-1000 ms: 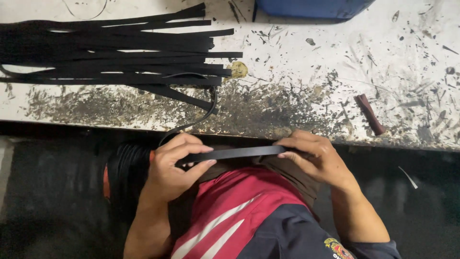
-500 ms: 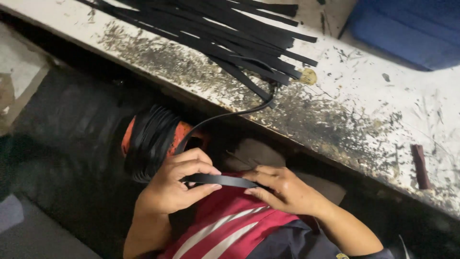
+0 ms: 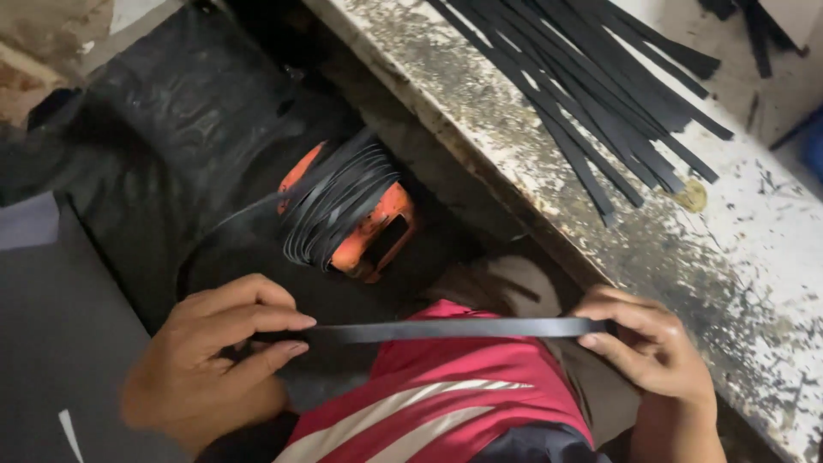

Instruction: The person is taking individual leather strips from a pile, running them through their hands to smooth them or apply a finish, and then winding them onto a large central coil.

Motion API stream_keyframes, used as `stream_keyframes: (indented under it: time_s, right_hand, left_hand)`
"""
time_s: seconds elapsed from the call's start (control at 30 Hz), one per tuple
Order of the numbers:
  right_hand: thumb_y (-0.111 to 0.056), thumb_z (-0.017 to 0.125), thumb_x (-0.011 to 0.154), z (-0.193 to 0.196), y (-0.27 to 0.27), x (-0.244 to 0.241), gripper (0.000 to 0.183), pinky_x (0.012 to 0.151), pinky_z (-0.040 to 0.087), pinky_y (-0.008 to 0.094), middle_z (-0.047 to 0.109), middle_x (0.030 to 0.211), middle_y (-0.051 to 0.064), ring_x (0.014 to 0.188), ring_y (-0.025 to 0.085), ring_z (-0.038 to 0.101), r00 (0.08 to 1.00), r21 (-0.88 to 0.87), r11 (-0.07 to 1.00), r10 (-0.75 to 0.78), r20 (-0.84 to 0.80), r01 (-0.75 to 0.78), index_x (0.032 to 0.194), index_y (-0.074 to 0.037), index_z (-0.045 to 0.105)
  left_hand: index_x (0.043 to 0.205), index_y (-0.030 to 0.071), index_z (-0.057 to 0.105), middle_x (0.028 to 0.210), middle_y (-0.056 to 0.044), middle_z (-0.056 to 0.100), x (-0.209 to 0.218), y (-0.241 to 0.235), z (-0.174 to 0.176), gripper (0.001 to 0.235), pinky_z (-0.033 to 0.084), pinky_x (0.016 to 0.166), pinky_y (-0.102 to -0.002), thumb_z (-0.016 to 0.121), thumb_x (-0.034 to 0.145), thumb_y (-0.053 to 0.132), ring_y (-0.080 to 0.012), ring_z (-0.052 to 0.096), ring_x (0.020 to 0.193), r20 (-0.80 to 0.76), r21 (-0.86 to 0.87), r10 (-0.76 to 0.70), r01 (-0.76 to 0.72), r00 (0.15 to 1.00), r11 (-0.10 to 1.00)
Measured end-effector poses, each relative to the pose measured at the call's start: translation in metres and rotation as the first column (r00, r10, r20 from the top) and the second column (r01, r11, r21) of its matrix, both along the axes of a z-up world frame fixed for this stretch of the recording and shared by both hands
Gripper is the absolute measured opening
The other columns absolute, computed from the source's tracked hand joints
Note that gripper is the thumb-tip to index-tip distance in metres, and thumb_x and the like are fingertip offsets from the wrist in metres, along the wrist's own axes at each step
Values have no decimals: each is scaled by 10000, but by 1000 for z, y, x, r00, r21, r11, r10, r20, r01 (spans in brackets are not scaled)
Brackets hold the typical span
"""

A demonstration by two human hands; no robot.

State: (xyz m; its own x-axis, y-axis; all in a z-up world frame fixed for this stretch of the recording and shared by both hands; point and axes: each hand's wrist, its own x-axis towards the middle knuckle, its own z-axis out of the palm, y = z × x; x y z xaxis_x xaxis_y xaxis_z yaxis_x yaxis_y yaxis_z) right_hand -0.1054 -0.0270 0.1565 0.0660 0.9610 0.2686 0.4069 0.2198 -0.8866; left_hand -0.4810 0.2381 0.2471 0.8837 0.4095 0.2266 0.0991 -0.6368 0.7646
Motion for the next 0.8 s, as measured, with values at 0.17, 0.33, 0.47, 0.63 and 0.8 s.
stream_keyframes:
  time_s: [0.17, 0.33, 0.47, 0.63, 0.8]
  right_hand:
    - [-229, 630, 968, 28, 80, -59, 344, 732, 524, 363, 690, 950, 70, 781, 203, 638, 977, -48, 980, 197, 83, -194, 1256, -44, 658]
    - [-485, 357, 1064, 24, 140, -83, 593, 588, 423, 354, 664, 947, 103, 640, 212, 564, 954, -19, 965, 263, 141, -263, 1290, -20, 648]
    - [-226, 765, 886, 14, 173, -71, 348, 562, 502, 224, 762, 891, 49, 657, 102, 630, 983, 58, 981, 182, 12, -183, 1168, -34, 696]
    - [-251, 703, 964, 3, 231, -68, 192, 447, 255, 208, 669, 757, -16, 528, 51, 393, 985, 58, 987, 145, 96, -151, 1083, -111, 761]
    - [-172, 695, 960, 1, 280, -72, 289, 736, 461, 320, 654, 926, 117, 818, 222, 609, 965, 52, 989, 126, 228, -141, 1148, 45, 724]
  left_hand:
    - [1025, 88, 736, 933, -67, 689, 14, 6, 3, 142, 524, 648, -285, 746, 884, 78, -161, 680, 708, 20, 37, 27, -28, 999, 999]
    - [1062, 96, 742, 1024, -59, 703, -6, 42, -29, 161, 546, 759, -242, 753, 910, 146, -145, 721, 864, 14, -43, 43, -42, 999, 998]
    - [1031, 78, 784, 934, -43, 744, -47, 72, -44, 236, 512, 635, -185, 840, 803, 103, -80, 696, 749, -35, -72, 218, -220, 975, 973]
    - [1043, 47, 787, 879, -39, 766, -79, 93, -54, 222, 539, 689, -189, 793, 822, 63, -92, 710, 751, -103, -150, 343, -355, 934, 923]
    - [1042, 67, 806, 743, 10, 745, -98, 102, -58, 204, 467, 576, -197, 776, 842, 95, -51, 593, 571, -211, -148, 437, -470, 875, 870]
